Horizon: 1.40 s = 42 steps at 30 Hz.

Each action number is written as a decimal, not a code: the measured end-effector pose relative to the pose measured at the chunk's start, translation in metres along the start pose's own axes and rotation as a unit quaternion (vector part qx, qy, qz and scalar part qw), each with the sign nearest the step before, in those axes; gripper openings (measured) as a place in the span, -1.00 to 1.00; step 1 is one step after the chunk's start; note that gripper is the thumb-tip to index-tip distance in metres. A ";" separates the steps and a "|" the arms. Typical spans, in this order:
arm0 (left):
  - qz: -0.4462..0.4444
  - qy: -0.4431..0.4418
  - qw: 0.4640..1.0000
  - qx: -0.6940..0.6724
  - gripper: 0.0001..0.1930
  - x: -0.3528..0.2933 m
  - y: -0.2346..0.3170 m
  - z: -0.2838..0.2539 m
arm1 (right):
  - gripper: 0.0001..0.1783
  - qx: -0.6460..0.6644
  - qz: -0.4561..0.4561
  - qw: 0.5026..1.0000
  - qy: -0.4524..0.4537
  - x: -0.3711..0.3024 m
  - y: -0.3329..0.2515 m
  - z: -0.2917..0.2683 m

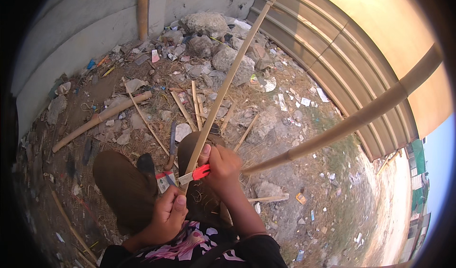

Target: The person sits on the ground and uses a red utility knife to shave and smooth thin bamboo strips. They hold the strips with one hand and scrape along the length with the knife, occasionally repositioning the strips to work on different sides.

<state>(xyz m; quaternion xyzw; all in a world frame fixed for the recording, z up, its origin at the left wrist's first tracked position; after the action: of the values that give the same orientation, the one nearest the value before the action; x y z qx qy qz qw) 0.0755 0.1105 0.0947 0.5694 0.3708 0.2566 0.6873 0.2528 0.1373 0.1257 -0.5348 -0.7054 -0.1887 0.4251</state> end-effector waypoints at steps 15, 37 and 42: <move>-0.029 -0.048 0.998 -0.008 -0.74 -0.001 -0.032 0.006 | -0.63 -0.138 0.173 0.970 0.103 0.125 0.155 -0.039; -0.163 -0.136 0.954 -0.209 -0.65 0.012 -0.061 -0.028 | -0.68 0.738 0.576 0.262 0.236 -0.226 0.201 0.124; -0.121 -0.070 0.967 -0.212 -0.65 0.012 -0.063 -0.042 | -0.82 0.536 0.710 0.443 0.113 -0.281 0.148 0.126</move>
<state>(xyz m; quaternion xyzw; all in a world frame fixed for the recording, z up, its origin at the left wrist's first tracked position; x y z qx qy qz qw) 0.0444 0.1306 0.0280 0.3780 0.3252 0.2035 0.8426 0.3567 0.1134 -0.1989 -0.4886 0.0135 0.5357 0.6886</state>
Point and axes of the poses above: each hand's wrist, its own x-axis towards the middle knuckle, its own z-axis out of the palm, y = z × x, the point moved 5 cm from there along x, towards the middle knuckle, and after that the axes turned 11 degrees about -z, right-handed, at the moved point
